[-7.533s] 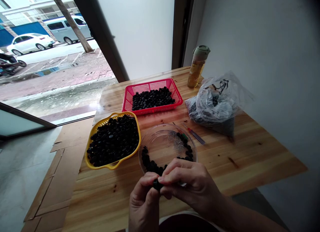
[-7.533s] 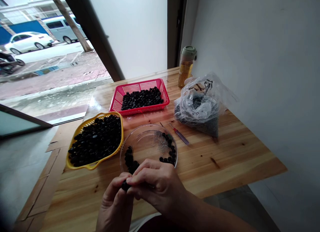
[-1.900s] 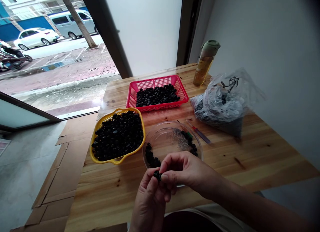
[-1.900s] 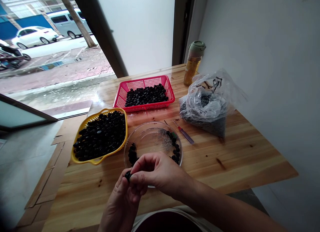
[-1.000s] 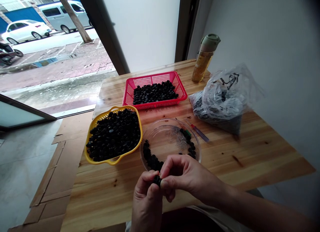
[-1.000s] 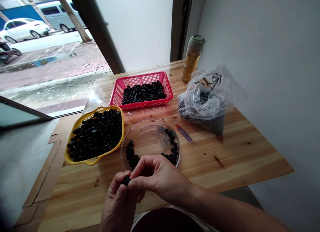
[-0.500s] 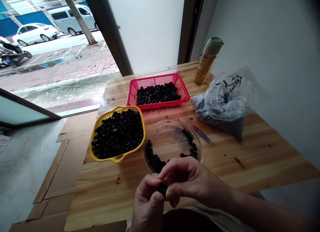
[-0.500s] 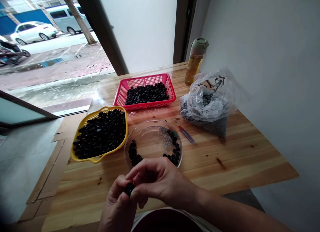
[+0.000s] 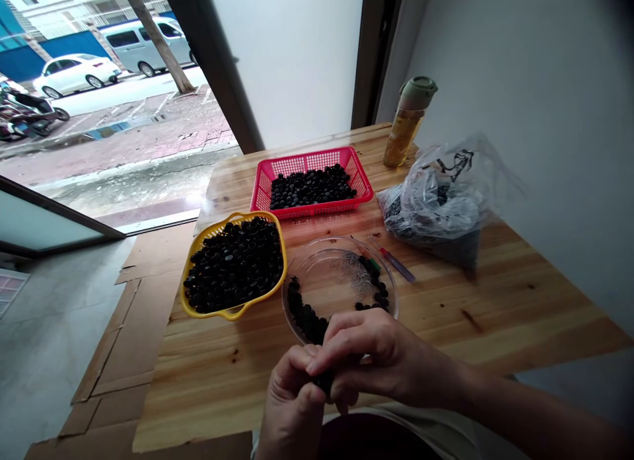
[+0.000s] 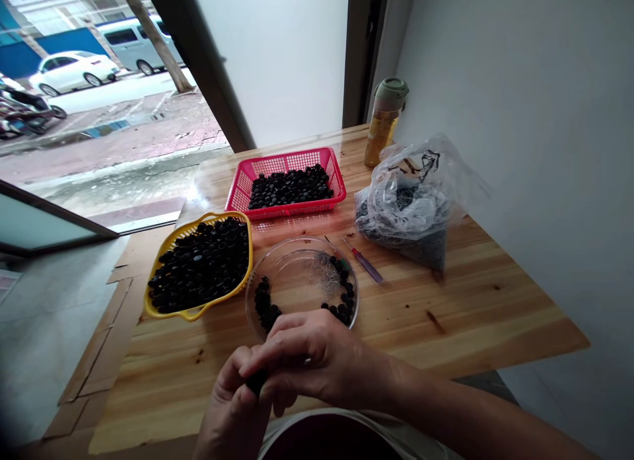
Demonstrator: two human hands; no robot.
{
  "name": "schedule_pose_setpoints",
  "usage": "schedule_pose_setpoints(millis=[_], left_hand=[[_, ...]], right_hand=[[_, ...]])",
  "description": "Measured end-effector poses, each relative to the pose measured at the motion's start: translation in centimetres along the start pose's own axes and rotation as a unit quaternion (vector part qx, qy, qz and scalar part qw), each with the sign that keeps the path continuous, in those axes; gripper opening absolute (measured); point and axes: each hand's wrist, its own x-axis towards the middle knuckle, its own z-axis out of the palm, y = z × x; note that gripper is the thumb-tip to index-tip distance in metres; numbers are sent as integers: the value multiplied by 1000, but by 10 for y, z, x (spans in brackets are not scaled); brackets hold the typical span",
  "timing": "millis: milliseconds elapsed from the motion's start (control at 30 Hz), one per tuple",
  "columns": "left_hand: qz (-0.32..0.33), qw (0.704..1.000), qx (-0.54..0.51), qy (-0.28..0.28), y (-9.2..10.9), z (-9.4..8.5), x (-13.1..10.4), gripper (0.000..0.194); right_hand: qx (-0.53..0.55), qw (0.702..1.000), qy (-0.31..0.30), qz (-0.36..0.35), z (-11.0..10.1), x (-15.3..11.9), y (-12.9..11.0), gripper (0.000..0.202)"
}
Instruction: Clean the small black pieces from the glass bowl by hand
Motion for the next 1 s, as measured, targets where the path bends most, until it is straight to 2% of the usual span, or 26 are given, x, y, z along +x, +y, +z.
schedule_pose_setpoints(millis=[233, 400, 633, 700, 800, 900, 1000], left_hand=[[-14, 1000, -1, -12, 3, 1, 0, 24], [-6, 999, -14, -39, 1, -3, 1, 23], [-12, 997, -23, -69, -2, -3, 4, 22], [-16, 997, -23, -69, -1, -3, 4, 23], [-21, 997, -25, -65, 1, -2, 3, 25], [-27, 998, -21, -57, 2, -1, 4, 28], [-33, 998, -19, -43, 2, -1, 5, 31]], right_hand=[[-83, 994, -45, -51, -10, 3, 1, 26], [-182, 971, -60, -140, -14, 4, 1, 34], [-192, 964, -61, -173, -16, 6, 5, 24], [-225, 950, -58, -208, -16, 8, 6, 26], [-300, 913, -42, -273, -15, 11, 5, 32], [-360, 880, -17, -308, -11, 13, 7, 37], [-347, 882, 1, -318, -9, 13, 11, 38]])
